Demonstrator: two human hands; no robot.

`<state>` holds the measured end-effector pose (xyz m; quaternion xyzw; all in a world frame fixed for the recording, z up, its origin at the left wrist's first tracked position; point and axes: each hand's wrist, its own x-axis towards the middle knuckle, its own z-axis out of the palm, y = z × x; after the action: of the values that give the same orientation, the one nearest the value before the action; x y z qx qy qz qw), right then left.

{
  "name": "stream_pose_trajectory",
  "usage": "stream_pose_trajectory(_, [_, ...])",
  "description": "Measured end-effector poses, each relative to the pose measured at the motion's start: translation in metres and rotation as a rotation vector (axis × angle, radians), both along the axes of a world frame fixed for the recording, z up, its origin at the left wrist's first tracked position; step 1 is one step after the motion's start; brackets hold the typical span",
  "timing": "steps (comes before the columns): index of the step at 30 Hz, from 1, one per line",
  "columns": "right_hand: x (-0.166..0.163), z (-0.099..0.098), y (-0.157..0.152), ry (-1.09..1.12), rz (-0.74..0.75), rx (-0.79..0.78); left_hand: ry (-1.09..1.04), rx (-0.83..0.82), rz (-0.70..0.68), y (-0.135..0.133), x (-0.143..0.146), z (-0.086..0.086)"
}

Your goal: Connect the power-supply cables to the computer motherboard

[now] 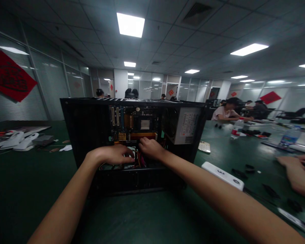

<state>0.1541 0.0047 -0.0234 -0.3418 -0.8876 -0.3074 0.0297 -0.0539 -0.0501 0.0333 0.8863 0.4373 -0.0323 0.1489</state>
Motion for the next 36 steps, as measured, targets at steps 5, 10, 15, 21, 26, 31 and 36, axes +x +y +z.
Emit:
stream_pose_trajectory(5, [0.002, -0.003, 0.009, -0.038, 0.056, 0.016, 0.043, 0.009, -0.003, 0.0, 0.001, 0.001])
stream_pose_trajectory(10, [0.003, -0.006, 0.014, -0.041, 0.051, 0.014, 0.054, 0.01, -0.005, 0.0, 0.003, 0.0])
stream_pose_trajectory(15, [0.003, -0.005, 0.009, -0.026, 0.024, -0.001, 0.053, 0.014, 0.005, -0.001, 0.005, -0.002])
stream_pose_trajectory(21, [-0.001, 0.0, 0.002, -0.017, -0.004, -0.013, 0.052, -0.002, 0.02, -0.007, 0.011, -0.001])
stream_pose_trajectory(26, [-0.007, 0.002, -0.002, -0.022, -0.04, -0.029, 0.056, 0.0, 0.022, -0.006, 0.015, -0.003])
stream_pose_trajectory(31, [-0.011, 0.002, 0.0, -0.01, -0.06, -0.039, 0.091, 0.011, 0.05, -0.002, 0.016, -0.007])
stream_pose_trajectory(36, [-0.012, 0.004, 0.008, 0.019, -0.056, -0.039, 0.111, 0.046, 0.086, -0.003, 0.016, -0.005])
